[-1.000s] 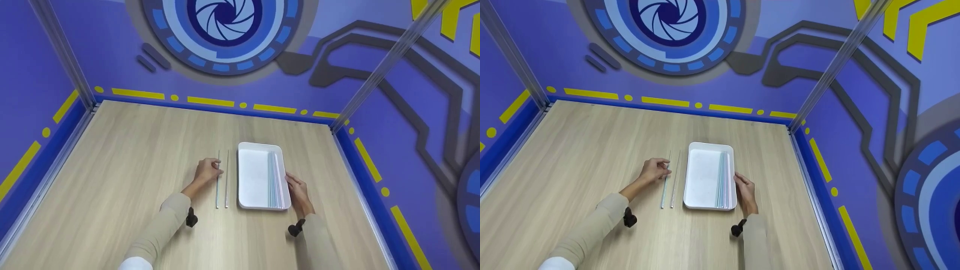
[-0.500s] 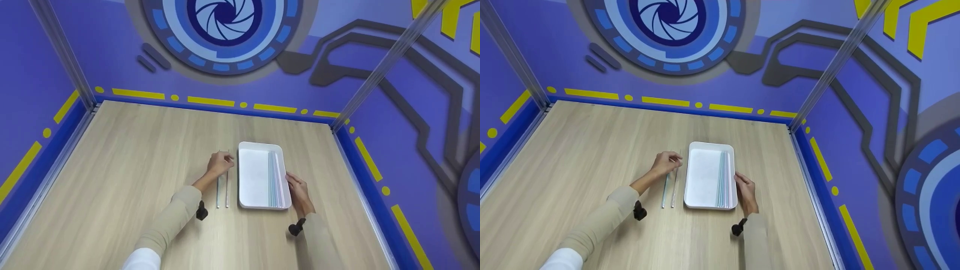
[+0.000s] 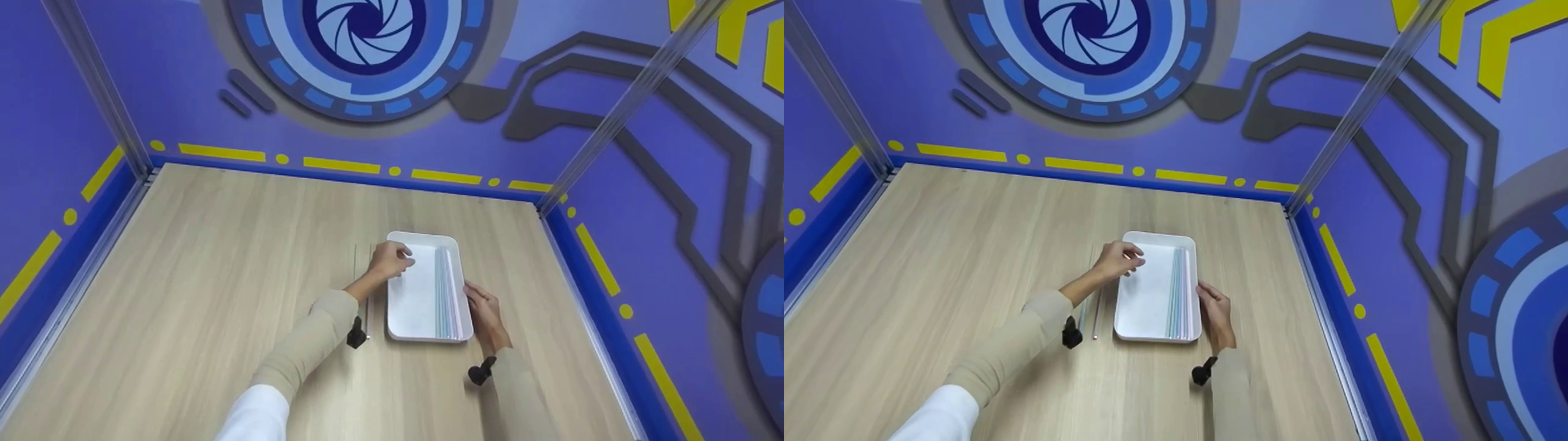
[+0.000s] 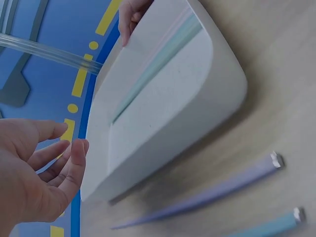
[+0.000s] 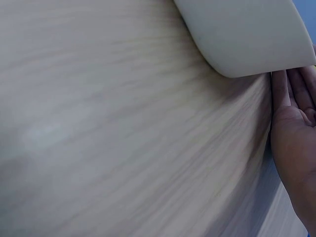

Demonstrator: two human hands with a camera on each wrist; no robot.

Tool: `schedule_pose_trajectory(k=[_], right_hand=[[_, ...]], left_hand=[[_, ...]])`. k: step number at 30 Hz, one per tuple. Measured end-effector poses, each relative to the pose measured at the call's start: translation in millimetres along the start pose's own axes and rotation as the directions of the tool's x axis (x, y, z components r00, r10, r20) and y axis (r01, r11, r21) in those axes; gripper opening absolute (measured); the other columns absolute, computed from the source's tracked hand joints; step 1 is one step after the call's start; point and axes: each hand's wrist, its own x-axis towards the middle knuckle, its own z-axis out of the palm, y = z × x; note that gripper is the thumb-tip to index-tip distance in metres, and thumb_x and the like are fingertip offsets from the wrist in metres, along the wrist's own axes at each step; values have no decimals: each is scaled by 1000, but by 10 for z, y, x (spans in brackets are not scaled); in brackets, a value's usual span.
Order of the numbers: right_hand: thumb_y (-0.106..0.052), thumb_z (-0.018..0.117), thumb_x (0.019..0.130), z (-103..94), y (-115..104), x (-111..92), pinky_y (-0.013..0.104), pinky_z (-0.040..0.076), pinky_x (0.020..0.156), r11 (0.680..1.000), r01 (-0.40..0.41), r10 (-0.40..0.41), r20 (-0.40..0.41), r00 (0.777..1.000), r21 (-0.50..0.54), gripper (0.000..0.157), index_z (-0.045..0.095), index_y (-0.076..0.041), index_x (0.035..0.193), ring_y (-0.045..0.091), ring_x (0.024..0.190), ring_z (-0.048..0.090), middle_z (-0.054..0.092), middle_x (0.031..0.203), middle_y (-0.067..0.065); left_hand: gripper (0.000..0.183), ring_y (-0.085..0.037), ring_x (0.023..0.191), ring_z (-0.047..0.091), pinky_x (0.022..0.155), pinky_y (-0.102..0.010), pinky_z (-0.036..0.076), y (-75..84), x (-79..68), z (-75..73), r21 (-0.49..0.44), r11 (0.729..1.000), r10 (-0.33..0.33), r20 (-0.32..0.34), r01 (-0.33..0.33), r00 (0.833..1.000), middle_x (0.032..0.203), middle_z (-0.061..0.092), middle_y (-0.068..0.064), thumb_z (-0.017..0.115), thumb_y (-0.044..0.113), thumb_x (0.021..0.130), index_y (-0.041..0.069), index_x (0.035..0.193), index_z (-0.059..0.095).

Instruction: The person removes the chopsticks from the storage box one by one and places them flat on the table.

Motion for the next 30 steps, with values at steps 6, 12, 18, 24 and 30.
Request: schedule_pose_trajectory(k=[6,12,18,24,30], right_hand=[[-16,61,102,4,5,-5,18,56,95,1000,7,-7,15,1000,-7,45,55,3,143,19,131,58,53,151,20],[-15,60,102,8,-6,-20,19,56,99,1000,3,-2,9,1000,-15,46,53,3,144,22,136,55,51,152,21],[-12,58,103,9,-9,-16,17,56,94,1000,-6,5,-18,1000,-10,43,54,3,144,21,132,56,51,152,21],[-13,59,102,13,-9,-17,21,54,103,1000,-8,8,-5,1000,-10,46,53,4,145,26,140,50,49,154,20],[-16,62,102,3,-5,-14,27,52,109,1000,-17,17,-2,1000,-14,46,55,1,143,26,141,50,51,153,18]], left_hand=[[20,-10,62,62,52,-15,52,121,146,203,26,999,-28,18,27,999,91,76,-15,73,9,91,-4,107,75],[15,-11,62,65,54,-20,49,145,237,382,211,972,-106,6,102,994,87,78,-8,73,16,91,5,99,78],[13,-15,61,65,57,-26,51,87,247,631,304,938,-180,11,168,984,84,76,-6,76,17,87,6,94,77],[10,-14,57,59,49,-23,44,58,212,846,280,940,-220,59,195,974,80,72,-8,77,11,86,2,91,72],[17,-16,56,60,45,-22,47,32,196,978,239,945,-247,68,225,967,76,66,-7,81,2,79,3,88,67]])
